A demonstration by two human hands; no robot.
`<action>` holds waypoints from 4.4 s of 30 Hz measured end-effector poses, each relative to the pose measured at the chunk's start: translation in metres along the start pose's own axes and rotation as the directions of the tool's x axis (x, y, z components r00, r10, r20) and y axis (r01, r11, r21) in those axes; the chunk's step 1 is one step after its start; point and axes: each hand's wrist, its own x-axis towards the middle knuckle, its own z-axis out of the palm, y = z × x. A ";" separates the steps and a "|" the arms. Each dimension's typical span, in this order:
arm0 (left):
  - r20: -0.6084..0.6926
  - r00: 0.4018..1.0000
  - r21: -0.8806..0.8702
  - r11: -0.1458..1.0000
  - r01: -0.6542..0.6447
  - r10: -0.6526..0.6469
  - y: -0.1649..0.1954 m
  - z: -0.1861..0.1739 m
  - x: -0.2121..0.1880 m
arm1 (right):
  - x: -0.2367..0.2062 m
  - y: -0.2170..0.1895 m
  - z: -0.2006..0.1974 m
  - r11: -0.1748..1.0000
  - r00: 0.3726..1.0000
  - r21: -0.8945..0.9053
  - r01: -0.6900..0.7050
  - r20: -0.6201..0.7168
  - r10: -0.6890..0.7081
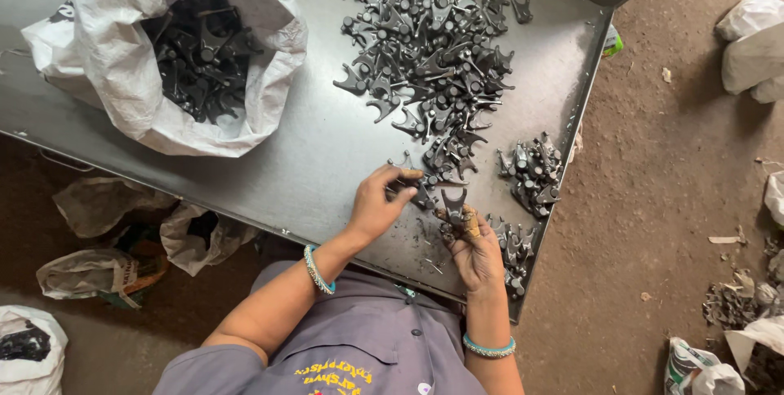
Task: The person repeatedly picks small dark metal parts from a pile on a metal table, inspects them by hand, and places them into a white sack. The person handles the parts one at a time, turning them over and occasionally separating small pieces before depositing them into the sack.
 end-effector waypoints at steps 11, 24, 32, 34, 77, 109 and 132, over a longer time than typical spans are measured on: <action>0.272 0.810 -0.494 0.648 0.580 -0.519 -0.027 0.022 -0.027 | -0.008 0.016 0.021 0.923 0.983 -0.338 0.186 0.056 -0.177; 0.230 0.786 -0.637 0.522 0.567 -0.574 -0.033 -0.020 0.006 | 0.011 0.021 0.074 -0.077 0.830 -0.961 0.267 0.270 -0.488; 0.365 0.680 -0.604 0.394 0.692 -0.636 -0.029 -0.023 0.006 | 0.002 0.012 0.014 0.999 0.997 -0.002 -0.055 -0.057 0.054; 0.381 0.710 -0.600 0.426 0.677 -0.593 -0.036 -0.016 0.004 | 0.003 0.011 0.006 0.996 0.997 0.055 -0.067 -0.044 0.070; 0.099 0.975 0.351 0.924 0.153 -0.199 -0.002 -0.009 0.025 | 0.031 -0.031 0.094 -0.363 0.803 -0.896 0.255 0.405 -0.437; 0.261 0.950 0.202 0.972 0.121 -0.172 -0.023 -0.006 0.006 | -0.009 0.005 0.001 1.000 0.998 -0.023 -0.016 -0.063 0.015; 0.308 0.863 -0.303 0.818 0.489 -0.401 -0.045 -0.004 -0.012 | -0.002 0.000 0.058 0.006 0.841 -0.963 0.270 0.233 -0.489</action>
